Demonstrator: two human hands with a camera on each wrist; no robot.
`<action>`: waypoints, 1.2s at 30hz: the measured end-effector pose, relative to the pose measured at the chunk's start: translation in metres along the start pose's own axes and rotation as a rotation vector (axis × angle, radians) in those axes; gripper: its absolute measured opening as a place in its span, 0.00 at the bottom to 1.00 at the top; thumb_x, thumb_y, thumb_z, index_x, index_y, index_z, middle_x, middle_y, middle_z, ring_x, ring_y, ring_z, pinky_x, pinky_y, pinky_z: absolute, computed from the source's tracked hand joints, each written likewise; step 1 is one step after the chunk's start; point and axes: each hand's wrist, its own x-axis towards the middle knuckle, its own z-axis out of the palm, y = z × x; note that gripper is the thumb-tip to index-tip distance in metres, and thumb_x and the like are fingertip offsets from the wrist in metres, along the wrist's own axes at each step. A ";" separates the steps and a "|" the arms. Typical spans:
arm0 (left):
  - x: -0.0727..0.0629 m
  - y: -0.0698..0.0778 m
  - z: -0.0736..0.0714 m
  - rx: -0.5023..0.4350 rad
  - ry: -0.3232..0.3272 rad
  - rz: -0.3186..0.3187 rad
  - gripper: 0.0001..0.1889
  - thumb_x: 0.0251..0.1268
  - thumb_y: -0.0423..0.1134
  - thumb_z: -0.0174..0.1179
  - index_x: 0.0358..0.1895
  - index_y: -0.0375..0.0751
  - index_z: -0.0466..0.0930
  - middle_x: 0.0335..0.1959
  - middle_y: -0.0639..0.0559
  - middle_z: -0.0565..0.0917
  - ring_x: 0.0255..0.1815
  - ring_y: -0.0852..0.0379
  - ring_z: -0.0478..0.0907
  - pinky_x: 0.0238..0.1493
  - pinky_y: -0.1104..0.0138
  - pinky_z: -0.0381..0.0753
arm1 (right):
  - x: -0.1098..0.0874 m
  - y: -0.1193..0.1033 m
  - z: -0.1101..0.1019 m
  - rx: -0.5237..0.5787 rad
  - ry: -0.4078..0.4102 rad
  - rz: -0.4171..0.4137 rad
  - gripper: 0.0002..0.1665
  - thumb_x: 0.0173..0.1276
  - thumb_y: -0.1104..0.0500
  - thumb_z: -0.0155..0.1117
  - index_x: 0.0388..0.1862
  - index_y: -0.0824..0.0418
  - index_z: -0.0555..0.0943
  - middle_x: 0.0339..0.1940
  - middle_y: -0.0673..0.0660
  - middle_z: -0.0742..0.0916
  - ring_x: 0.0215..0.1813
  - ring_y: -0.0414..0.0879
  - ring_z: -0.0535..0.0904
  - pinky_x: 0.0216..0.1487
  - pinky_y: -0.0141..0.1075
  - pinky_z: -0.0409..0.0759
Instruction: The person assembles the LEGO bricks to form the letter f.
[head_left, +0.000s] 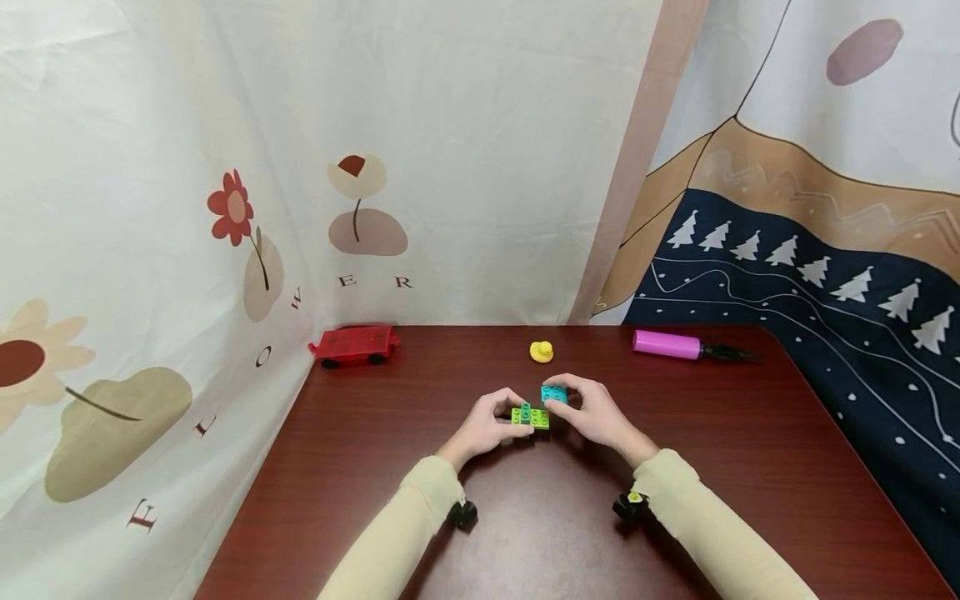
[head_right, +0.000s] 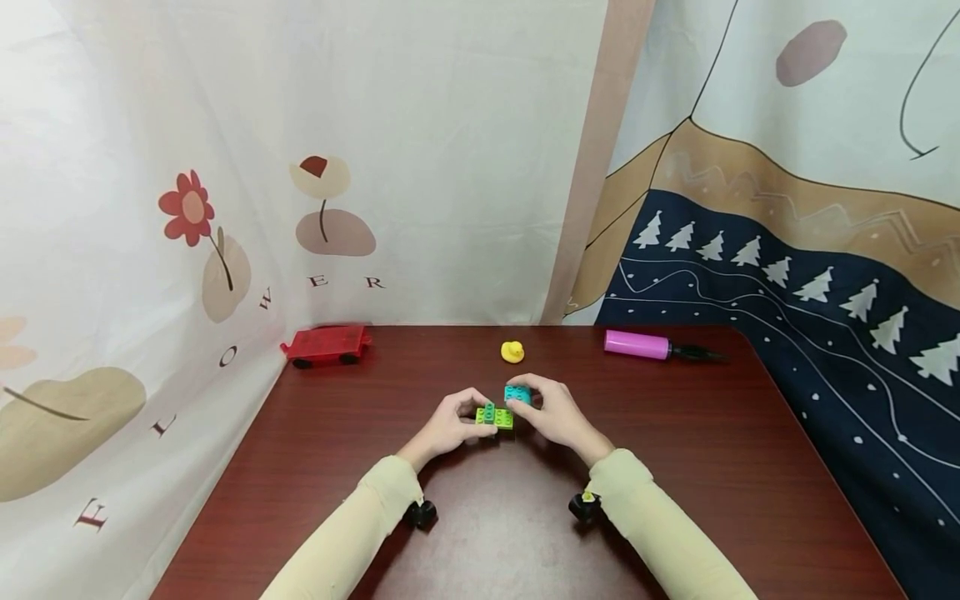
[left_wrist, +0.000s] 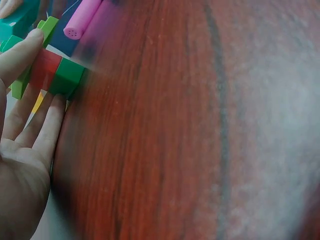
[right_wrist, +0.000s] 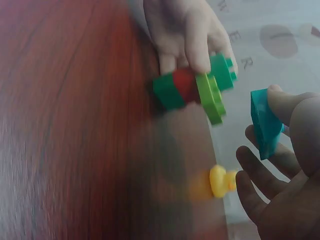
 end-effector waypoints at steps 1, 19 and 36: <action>0.000 0.000 0.000 0.000 -0.002 0.005 0.16 0.63 0.33 0.76 0.51 0.39 0.82 0.40 0.47 0.87 0.28 0.57 0.83 0.24 0.66 0.79 | 0.001 -0.002 0.003 0.002 -0.007 -0.012 0.17 0.73 0.57 0.73 0.59 0.55 0.85 0.50 0.51 0.89 0.49 0.46 0.85 0.55 0.47 0.86; 0.001 0.000 0.001 0.020 0.001 0.043 0.15 0.61 0.29 0.76 0.46 0.38 0.81 0.39 0.48 0.87 0.34 0.59 0.83 0.28 0.67 0.82 | 0.001 -0.011 0.036 0.007 0.034 -0.141 0.16 0.70 0.59 0.76 0.55 0.57 0.87 0.50 0.51 0.89 0.47 0.44 0.85 0.49 0.36 0.87; 0.001 0.000 0.002 0.012 0.006 0.023 0.15 0.61 0.30 0.76 0.47 0.38 0.80 0.40 0.47 0.87 0.32 0.58 0.84 0.28 0.67 0.80 | 0.002 -0.003 0.033 -0.040 0.090 -0.319 0.17 0.66 0.61 0.79 0.52 0.61 0.89 0.45 0.50 0.90 0.43 0.42 0.84 0.43 0.34 0.86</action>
